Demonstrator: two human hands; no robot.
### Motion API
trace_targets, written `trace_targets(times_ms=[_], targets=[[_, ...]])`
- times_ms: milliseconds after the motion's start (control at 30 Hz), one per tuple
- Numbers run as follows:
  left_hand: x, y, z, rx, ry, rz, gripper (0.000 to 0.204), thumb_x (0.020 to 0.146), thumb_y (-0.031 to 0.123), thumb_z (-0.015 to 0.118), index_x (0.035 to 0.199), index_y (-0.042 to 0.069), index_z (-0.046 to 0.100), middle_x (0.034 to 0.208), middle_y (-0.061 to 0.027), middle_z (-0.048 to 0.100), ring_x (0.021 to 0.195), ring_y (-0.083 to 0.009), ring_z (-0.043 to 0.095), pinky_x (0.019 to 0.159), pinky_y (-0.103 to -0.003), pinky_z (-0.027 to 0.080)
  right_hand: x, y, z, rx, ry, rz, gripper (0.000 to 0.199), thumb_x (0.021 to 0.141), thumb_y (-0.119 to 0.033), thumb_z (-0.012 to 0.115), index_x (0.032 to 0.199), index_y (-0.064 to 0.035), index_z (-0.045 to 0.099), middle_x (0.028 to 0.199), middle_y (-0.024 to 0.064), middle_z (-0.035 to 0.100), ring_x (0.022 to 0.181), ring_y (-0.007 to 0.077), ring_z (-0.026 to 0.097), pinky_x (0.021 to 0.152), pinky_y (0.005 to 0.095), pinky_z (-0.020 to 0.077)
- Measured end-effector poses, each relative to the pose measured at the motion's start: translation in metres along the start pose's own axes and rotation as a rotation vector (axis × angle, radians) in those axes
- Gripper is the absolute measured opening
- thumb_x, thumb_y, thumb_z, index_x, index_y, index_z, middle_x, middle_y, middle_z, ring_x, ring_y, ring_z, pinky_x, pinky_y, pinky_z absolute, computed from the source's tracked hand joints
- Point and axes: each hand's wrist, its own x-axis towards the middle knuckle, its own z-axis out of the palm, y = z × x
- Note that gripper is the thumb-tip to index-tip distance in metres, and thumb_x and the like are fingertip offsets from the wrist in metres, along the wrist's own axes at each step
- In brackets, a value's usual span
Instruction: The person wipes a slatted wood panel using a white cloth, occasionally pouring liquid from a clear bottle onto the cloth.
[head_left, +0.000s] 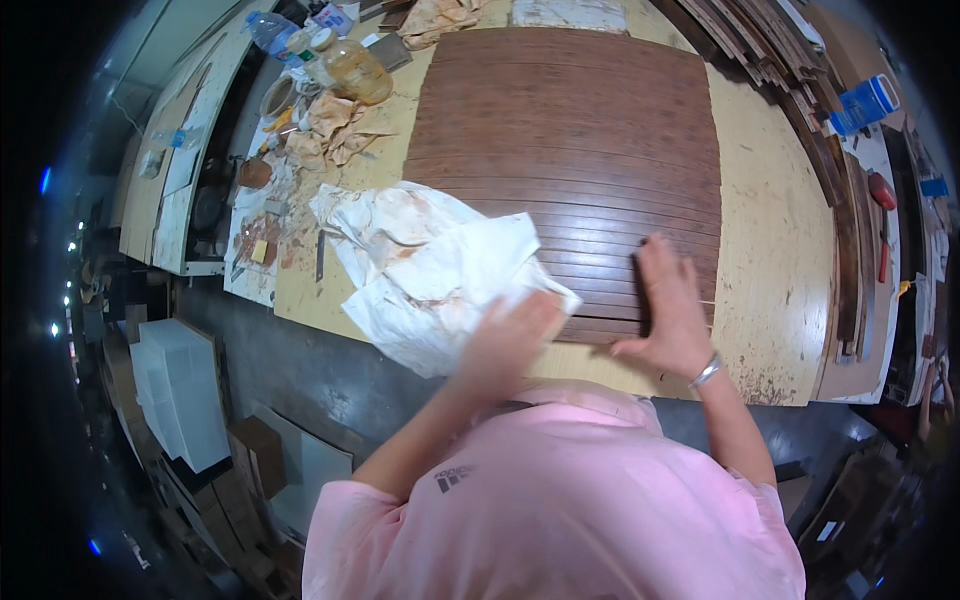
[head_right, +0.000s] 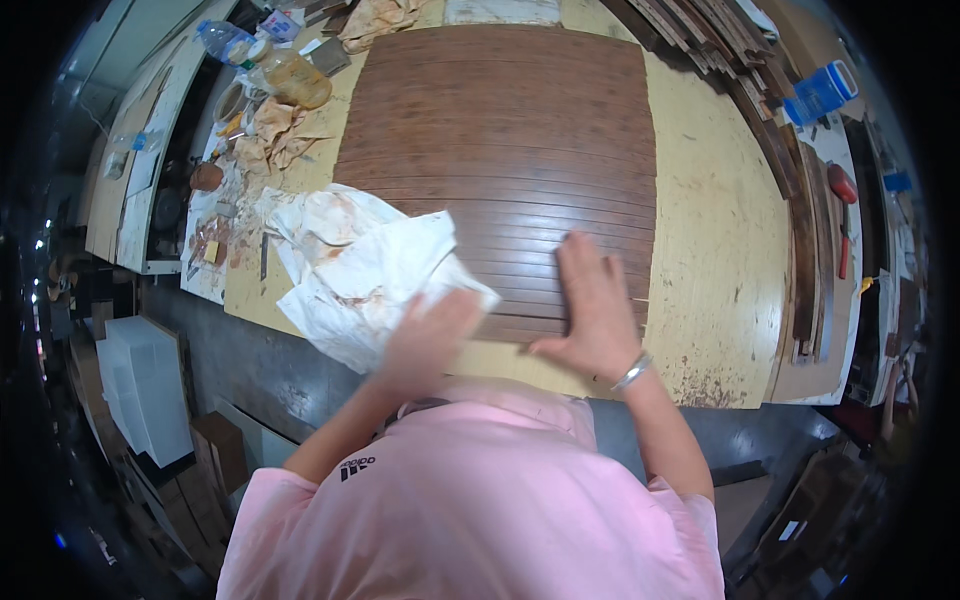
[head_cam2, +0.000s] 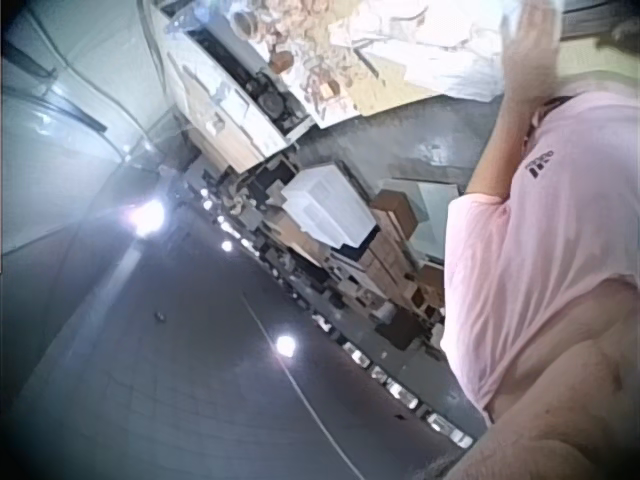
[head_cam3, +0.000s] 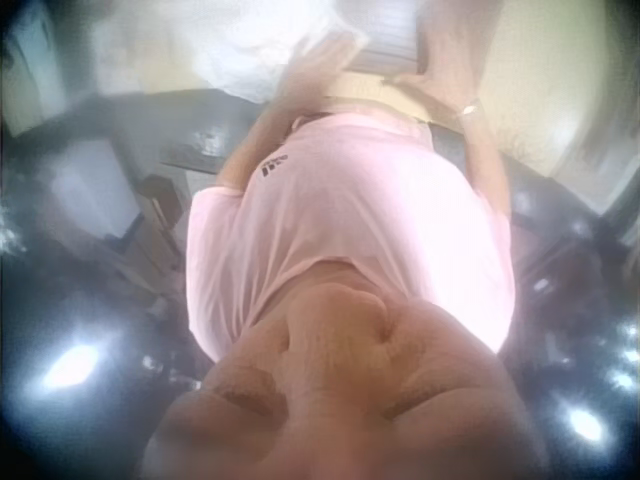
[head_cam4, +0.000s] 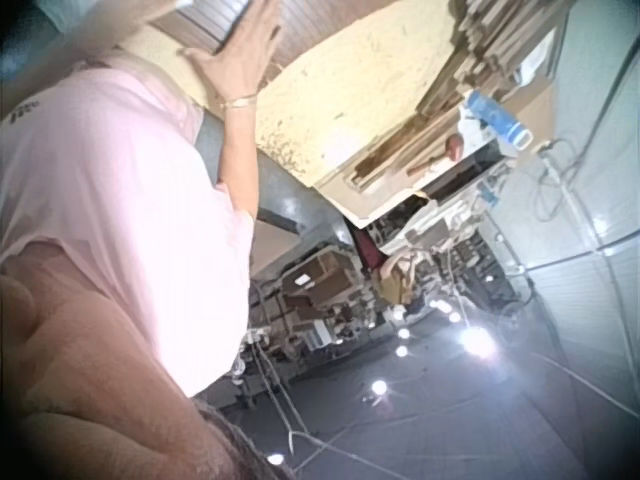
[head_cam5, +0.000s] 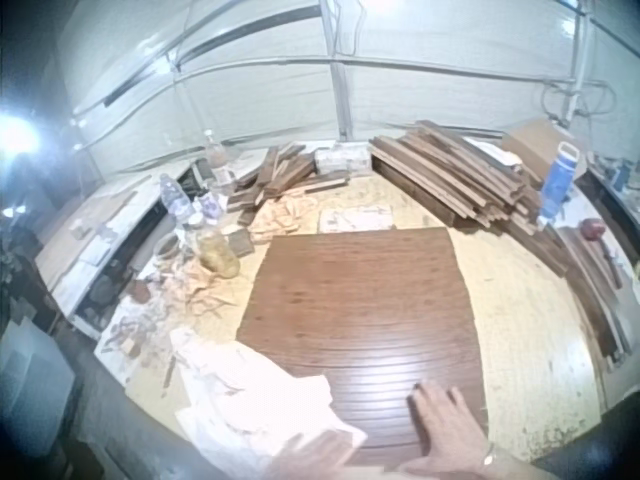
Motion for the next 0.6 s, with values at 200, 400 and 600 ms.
trace_targets(times_ms=[200, 400, 600], targets=[[-0.033, -0.071, -0.017, 0.035, 0.412, -0.406, 0.055, 0.091, 0.016, 0.049, 0.142, -0.002, 0.043, 0.154, -0.02, 0.037, 0.144, -0.0338, 0.033, 0.114, -0.059, 0.02, -0.003, -0.016, 0.033, -0.157, -0.076, -0.026, 0.112, 0.068, -0.05, 0.08, 0.152, -0.0007, 0.024, 0.16, 0.0168, 0.021, 0.148, 0.0326, 0.02, 0.118, 0.0524, 0.0207], [-0.043, -0.032, 0.006, 0.125, 0.079, -0.288, 0.059, 0.09, 0.02, 0.05, 0.145, 0.0, 0.041, 0.152, -0.0188, 0.039, 0.144, -0.0291, 0.035, 0.115, -0.06, 0.018, -0.002, -0.014, 0.034, -0.177, -0.064, -0.028, 0.11, 0.07, -0.049, 0.079, 0.152, -0.0007, 0.024, 0.16, 0.0162, 0.022, 0.148, 0.0322, 0.022, 0.117, 0.0521, 0.0219], [-0.074, -0.056, 0.031, 0.311, 0.365, -0.544, 0.053, 0.095, 0.016, 0.045, 0.146, 0.002, 0.041, 0.151, -0.0156, 0.042, 0.143, -0.0277, 0.037, 0.115, -0.062, 0.011, -0.003, -0.018, 0.034, -0.191, -0.061, -0.029, 0.108, 0.071, -0.048, 0.079, 0.152, -0.0005, 0.024, 0.16, 0.0171, 0.022, 0.148, 0.0321, 0.023, 0.118, 0.0518, 0.022]])
